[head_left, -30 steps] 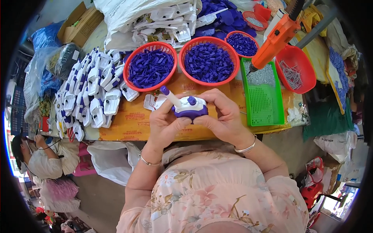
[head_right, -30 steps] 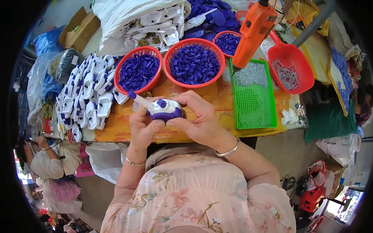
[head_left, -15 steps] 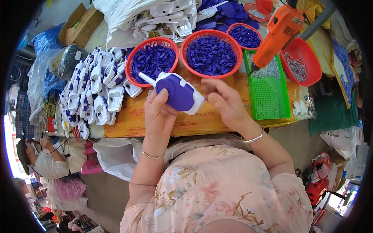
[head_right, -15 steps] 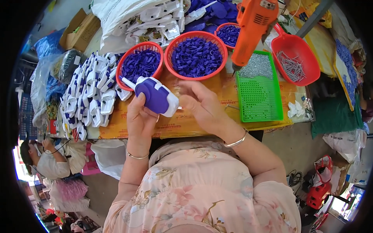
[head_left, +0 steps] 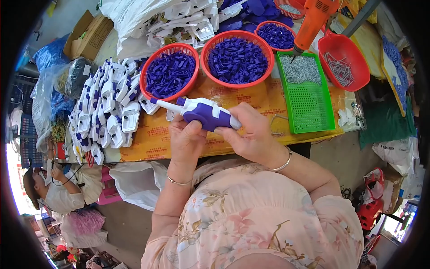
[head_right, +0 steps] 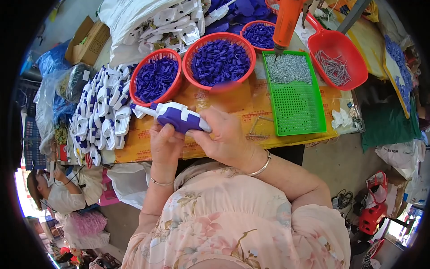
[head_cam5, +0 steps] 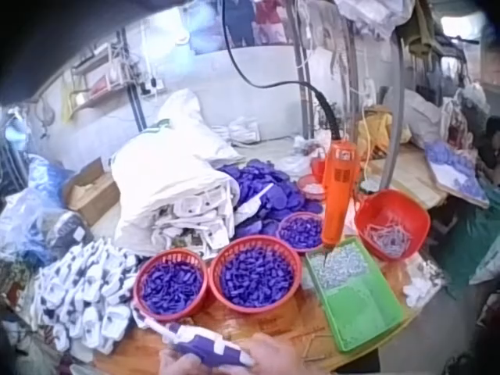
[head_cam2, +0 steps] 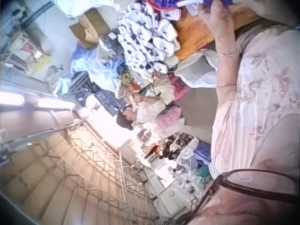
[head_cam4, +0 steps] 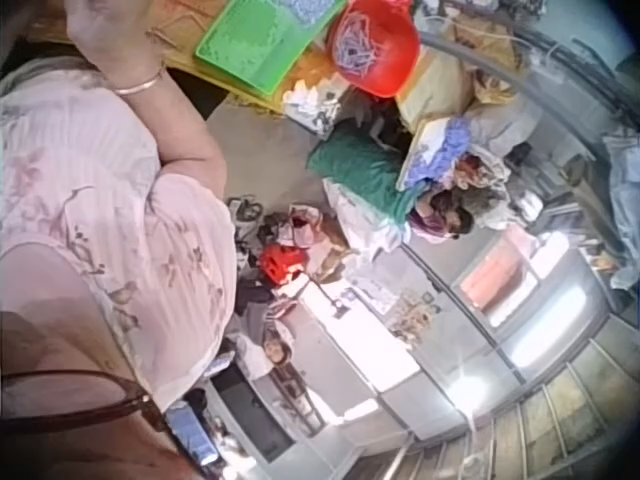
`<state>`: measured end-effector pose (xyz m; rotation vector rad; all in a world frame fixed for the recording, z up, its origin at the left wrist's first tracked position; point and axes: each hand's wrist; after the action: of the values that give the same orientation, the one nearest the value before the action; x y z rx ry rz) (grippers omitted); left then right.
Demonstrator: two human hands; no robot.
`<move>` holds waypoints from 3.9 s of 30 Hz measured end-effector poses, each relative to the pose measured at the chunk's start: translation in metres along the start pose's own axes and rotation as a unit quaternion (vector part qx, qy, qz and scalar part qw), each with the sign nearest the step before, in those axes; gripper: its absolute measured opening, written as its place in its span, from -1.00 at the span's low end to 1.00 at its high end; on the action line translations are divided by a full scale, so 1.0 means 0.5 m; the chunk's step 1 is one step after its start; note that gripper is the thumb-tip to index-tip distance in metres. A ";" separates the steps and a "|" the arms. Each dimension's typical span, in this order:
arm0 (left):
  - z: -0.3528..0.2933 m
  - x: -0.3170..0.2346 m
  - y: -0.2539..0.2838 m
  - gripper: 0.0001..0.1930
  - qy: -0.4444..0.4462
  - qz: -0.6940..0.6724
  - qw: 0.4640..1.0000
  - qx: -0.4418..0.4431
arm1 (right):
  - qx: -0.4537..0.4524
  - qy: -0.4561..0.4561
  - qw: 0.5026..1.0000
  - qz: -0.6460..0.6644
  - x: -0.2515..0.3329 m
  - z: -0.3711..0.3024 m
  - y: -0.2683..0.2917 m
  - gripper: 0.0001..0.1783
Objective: Assemble plastic housings and internal components of a small toy using a hot glue gun.
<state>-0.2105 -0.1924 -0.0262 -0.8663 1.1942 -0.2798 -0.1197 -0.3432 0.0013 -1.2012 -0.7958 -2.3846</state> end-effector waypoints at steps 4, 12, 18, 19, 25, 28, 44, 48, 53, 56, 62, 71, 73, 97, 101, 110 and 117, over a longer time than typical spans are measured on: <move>0.005 -0.020 -0.009 -0.59 -0.013 0.007 1.000 0.000 | 0.029 0.018 0.999 0.000 -0.023 0.014 0.005 -0.58; -0.006 -0.047 -0.098 -0.37 -0.109 0.523 0.844 0.042 | 0.089 -0.138 0.946 0.279 -0.025 0.040 0.047 -0.60; -0.042 -0.037 -0.084 -0.51 -0.077 0.559 0.823 0.066 | 0.030 -0.203 0.866 0.457 -0.091 -0.002 0.046 -0.57; -0.044 -0.029 -0.084 -0.62 -0.070 0.520 0.850 0.051 | 0.034 -0.203 0.863 0.461 -0.096 -0.008 0.045 -0.55; -0.027 -0.023 -0.085 -0.72 -0.138 0.553 0.820 0.060 | 0.033 -0.195 0.845 0.496 -0.082 0.007 0.046 -0.50; -0.040 -0.019 -0.074 -0.73 -0.133 0.576 0.805 0.043 | 0.011 -0.228 0.844 0.484 -0.078 0.011 0.039 -0.45; 0.032 -0.344 0.105 -0.65 -0.358 0.759 0.496 -0.222 | 0.003 -0.164 0.976 0.140 -0.055 -0.025 0.037 -0.73; 0.086 -0.461 0.219 -0.68 -0.346 0.841 0.292 -0.296 | 0.033 -0.027 0.997 -0.065 -0.056 -0.024 0.025 -0.79; 0.105 -0.503 0.349 -0.67 -0.180 0.916 0.161 -0.321 | 0.065 0.017 0.994 -0.091 -0.081 -0.033 0.008 -0.85; 0.107 -0.497 0.344 -0.64 -0.074 0.938 0.131 -0.313 | 0.070 0.033 0.992 -0.096 -0.081 -0.025 0.002 -0.88; 0.057 -0.310 0.143 -0.58 -0.235 0.855 0.434 -0.160 | 0.083 0.036 0.991 -0.094 -0.087 -0.020 0.004 -0.86; -0.057 -0.079 0.031 -0.36 0.003 0.821 0.572 -0.005 | 0.154 0.062 0.969 -0.186 -0.054 -0.002 -0.011 -0.69; -0.067 -0.078 0.039 -0.38 -0.050 0.776 0.628 0.026 | 0.167 0.051 0.959 -0.223 -0.055 0.005 -0.028 -0.64; 0.036 -0.143 -0.021 -0.64 0.048 0.855 0.407 0.317 | 0.280 -0.112 0.903 -0.306 0.002 -0.032 0.100 -0.86; 0.002 -0.116 -0.006 -0.64 -0.173 0.850 0.466 0.173 | 0.198 -0.040 0.946 -0.253 -0.024 0.016 0.056 -0.80; -0.061 -0.041 0.087 -0.56 -0.027 0.654 0.730 -0.193 | 0.232 -0.009 0.927 -0.294 -0.093 0.050 0.000 -0.78; -0.027 -0.007 0.081 -0.47 -0.017 0.624 0.760 -0.183 | 0.178 -0.158 0.971 -0.007 -0.093 0.040 -0.003 -0.77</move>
<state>-0.2335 -0.1694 -0.0541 -0.2261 1.5672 1.0917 -0.0813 -0.3266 -0.0274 -1.4338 -1.2704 -1.9669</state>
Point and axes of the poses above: each hand's wrist, its own z-axis towards the middle knuckle, its own y-axis out of the back of the hand, x = y × z
